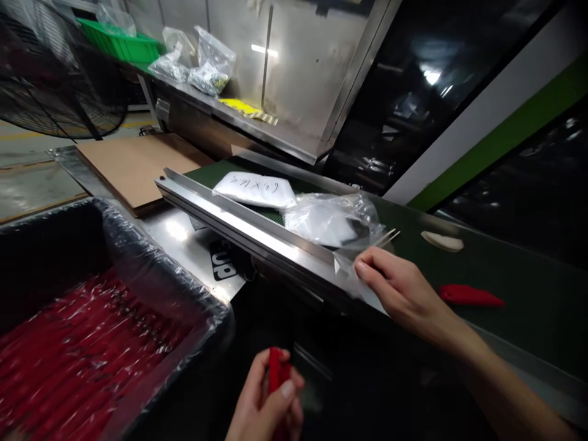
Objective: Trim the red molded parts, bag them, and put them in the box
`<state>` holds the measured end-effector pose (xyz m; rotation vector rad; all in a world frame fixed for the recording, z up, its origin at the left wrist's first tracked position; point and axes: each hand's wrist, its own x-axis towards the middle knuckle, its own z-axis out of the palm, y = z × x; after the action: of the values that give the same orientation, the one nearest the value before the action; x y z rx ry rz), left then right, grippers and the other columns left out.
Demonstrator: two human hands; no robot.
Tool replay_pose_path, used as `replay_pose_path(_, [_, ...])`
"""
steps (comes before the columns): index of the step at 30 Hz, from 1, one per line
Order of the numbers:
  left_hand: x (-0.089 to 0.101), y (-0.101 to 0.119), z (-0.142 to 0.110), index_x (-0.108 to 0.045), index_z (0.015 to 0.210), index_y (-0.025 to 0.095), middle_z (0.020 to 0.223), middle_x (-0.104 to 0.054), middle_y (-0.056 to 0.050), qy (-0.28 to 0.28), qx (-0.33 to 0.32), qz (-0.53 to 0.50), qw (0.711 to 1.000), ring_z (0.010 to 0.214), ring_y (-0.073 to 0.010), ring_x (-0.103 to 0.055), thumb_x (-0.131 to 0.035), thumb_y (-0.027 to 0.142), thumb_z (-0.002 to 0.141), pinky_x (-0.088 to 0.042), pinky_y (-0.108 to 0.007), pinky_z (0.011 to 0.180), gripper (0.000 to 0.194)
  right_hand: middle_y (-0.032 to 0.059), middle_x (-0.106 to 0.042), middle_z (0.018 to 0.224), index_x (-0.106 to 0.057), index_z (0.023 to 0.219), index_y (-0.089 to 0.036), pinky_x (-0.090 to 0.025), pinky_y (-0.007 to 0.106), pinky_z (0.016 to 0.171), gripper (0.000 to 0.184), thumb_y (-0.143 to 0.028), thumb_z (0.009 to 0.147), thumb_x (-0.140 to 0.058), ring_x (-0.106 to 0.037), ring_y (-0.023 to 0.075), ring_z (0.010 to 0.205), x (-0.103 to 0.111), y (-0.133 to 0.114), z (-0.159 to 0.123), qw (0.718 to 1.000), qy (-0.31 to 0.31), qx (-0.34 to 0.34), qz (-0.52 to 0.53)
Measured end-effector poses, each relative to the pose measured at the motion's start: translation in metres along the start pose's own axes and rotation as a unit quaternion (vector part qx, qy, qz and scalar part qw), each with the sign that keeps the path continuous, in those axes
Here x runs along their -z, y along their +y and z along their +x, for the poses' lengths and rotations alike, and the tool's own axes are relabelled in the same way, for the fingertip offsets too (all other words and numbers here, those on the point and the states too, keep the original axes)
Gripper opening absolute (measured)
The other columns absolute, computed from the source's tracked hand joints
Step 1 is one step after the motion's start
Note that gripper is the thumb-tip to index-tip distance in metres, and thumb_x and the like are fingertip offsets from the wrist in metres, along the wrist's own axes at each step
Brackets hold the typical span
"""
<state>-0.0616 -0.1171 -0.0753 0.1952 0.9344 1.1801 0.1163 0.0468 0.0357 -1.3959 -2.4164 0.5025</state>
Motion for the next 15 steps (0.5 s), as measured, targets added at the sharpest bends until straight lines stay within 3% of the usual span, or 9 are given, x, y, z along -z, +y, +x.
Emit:
replay_pose_path(3, [-0.021, 0.012, -0.005, -0.044, 0.110, 0.022, 0.095, -0.058, -0.003, -0.048, -0.040, 0.043, 0.997, 0.062, -0.0094, -0.052, -0.073, 0.035, 0.077, -0.040, -0.021, 0.055, 0.046, -0.0016, -0.051, 0.076, -0.050, 0.079, -0.020, -0.039, 0.024, 0.063, 0.028, -0.034, 0.100, -0.036, -0.047, 0.0096, 0.068, -0.028, -0.025, -0.051, 0.994, -0.031, -0.005, 0.107])
replay_pose_path(6, [-0.030, 0.014, -0.006, -0.044, 0.108, 0.022, 0.093, -0.057, -0.001, -0.075, -0.022, 0.076, 0.994, 0.062, -0.0077, -0.051, -0.072, 0.032, 0.079, -0.040, -0.021, 0.057, 0.042, -0.0009, -0.051, 0.078, -0.051, 0.080, -0.020, -0.039, 0.024, 0.063, 0.025, -0.029, 0.099, -0.038, -0.048, 0.0094, 0.068, -0.064, -0.029, -0.087, 0.982, -0.058, -0.025, 0.181])
replay_pose_path(10, [-0.027, 0.003, -0.006, -0.042, 0.104, 0.022, 0.080, -0.053, 0.003, 0.001, 0.009, 0.135, 0.991, 0.057, -0.0078, -0.048, -0.065, 0.029, 0.085, -0.037, -0.021, 0.053, 0.031, -0.0012, -0.049, 0.073, -0.048, 0.076, -0.020, -0.039, 0.023, 0.060, 0.027, -0.031, 0.099, -0.039, -0.046, 0.0097, 0.064, -0.093, -0.017, -0.112, 0.973, -0.022, -0.090, 0.211])
replay_pose_path(15, [-0.021, -0.006, -0.003, -0.042, 0.106, 0.024, 0.085, -0.054, 0.002, 0.059, -0.019, 0.191, 0.980, 0.055, -0.0078, -0.048, -0.066, 0.027, 0.083, -0.039, -0.020, 0.052, 0.034, -0.0015, -0.053, 0.076, -0.052, 0.088, -0.020, -0.041, 0.022, 0.060, 0.018, -0.034, 0.097, -0.045, -0.049, 0.0099, 0.065, -0.097, -0.015, -0.128, 0.964, 0.082, -0.160, 0.194])
